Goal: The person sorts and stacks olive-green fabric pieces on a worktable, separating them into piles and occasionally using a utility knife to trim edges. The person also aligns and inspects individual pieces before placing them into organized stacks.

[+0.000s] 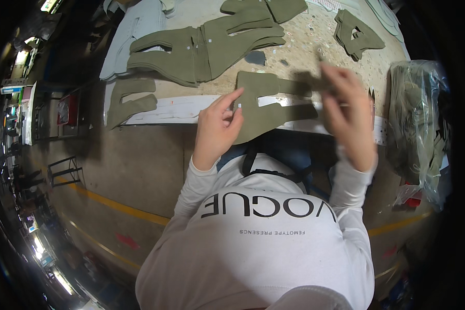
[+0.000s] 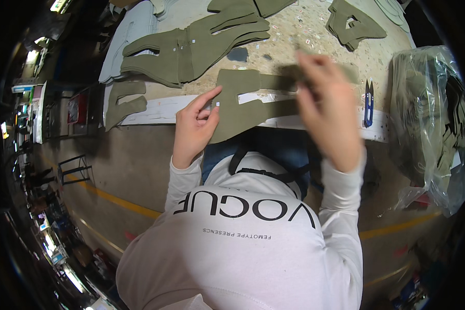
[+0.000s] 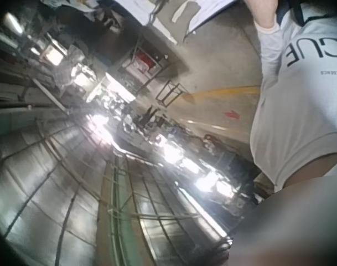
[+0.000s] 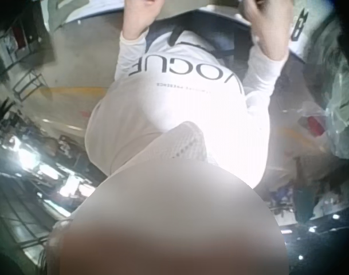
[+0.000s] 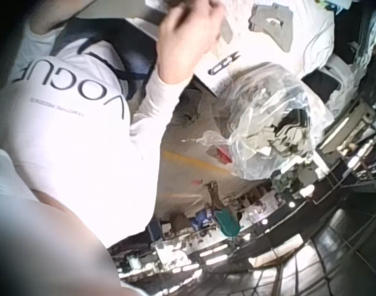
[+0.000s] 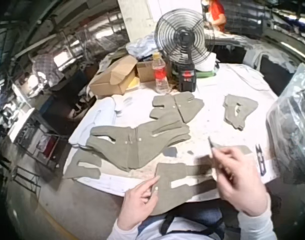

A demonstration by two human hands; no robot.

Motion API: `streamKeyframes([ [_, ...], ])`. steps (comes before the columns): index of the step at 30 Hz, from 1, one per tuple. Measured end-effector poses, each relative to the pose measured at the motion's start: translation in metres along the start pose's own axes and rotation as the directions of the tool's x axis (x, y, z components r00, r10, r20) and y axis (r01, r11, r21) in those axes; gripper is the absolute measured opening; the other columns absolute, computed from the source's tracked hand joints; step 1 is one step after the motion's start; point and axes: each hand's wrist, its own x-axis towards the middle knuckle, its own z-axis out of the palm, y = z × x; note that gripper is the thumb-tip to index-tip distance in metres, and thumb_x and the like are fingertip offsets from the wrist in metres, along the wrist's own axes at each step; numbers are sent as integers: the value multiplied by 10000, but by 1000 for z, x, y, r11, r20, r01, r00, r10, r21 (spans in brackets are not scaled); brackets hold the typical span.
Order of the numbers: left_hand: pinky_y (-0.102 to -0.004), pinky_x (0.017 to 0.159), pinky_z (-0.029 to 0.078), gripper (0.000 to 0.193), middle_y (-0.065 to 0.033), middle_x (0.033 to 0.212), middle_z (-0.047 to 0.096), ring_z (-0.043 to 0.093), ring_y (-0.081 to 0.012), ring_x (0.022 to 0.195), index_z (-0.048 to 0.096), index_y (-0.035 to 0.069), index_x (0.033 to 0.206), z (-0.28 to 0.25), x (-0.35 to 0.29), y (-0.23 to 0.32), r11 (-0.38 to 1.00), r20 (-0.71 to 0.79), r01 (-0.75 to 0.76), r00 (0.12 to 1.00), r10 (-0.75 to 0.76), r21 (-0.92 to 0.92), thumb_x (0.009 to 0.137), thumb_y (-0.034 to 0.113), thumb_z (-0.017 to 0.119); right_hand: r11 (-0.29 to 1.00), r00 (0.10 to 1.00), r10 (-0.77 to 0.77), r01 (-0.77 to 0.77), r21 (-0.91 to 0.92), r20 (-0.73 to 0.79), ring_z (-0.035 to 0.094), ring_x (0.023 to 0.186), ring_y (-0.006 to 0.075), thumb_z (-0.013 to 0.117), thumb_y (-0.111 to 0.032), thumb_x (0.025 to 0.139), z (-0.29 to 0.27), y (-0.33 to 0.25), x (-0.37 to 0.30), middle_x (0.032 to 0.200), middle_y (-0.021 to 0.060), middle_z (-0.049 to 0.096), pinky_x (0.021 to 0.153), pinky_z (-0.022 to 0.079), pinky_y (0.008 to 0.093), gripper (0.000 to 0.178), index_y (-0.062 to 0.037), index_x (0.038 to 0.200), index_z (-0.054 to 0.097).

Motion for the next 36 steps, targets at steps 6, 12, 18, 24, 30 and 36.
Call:
streamKeyframes([
  [6,-154,538,394,420,-22,888,626,448,16,643,612,21,1288,2,-3,4,999,-28,-11,1000,12,50,874,-46,593,1000,988,-30,30,5,153,645,788,429,607,29,764,93,-30,-8,1129,238,559,691,534,461,476,74,1234,554],
  [12,-228,664,545,371,-158,1061,695,658,-104,851,565,-65,1283,0,1,0,999,-12,16,1000,-16,36,918,-4,588,995,981,-63,47,88,182,649,768,439,618,4,789,111,-46,-5,1086,258,564,685,544,457,467,98,1238,536],
  [18,-264,685,545,411,-180,1209,646,657,-125,866,564,58,1332,1,-2,5,998,-8,58,998,-58,1,931,118,626,877,984,43,-121,465,175,669,730,230,567,-35,921,94,-10,2,1084,153,622,625,542,308,364,-34,1285,586],
  [24,-315,848,533,441,-116,1303,607,662,-262,994,632,135,1270,-47,11,20,855,190,-397,917,352,333,837,48,632,894,984,146,-90,439,-97,643,667,93,572,-53,947,88,40,24,1099,76,650,542,508,217,297,-68,1234,646],
  [30,-375,1011,460,438,-120,1296,618,594,-298,1189,649,133,1245,-155,9,35,795,199,-349,937,287,497,828,20,572,890,974,213,-159,428,-80,629,839,117,577,-79,947,100,68,19,1066,74,671,716,490,240,254,-74,1176,687],
  [36,-322,1019,419,437,-85,1232,653,571,-187,1178,641,77,1255,-273,18,-16,882,50,-146,989,139,448,828,20,565,913,984,131,-72,403,-121,636,858,126,586,-81,940,102,73,14,1073,69,673,706,499,243,250,-77,1165,694],
])
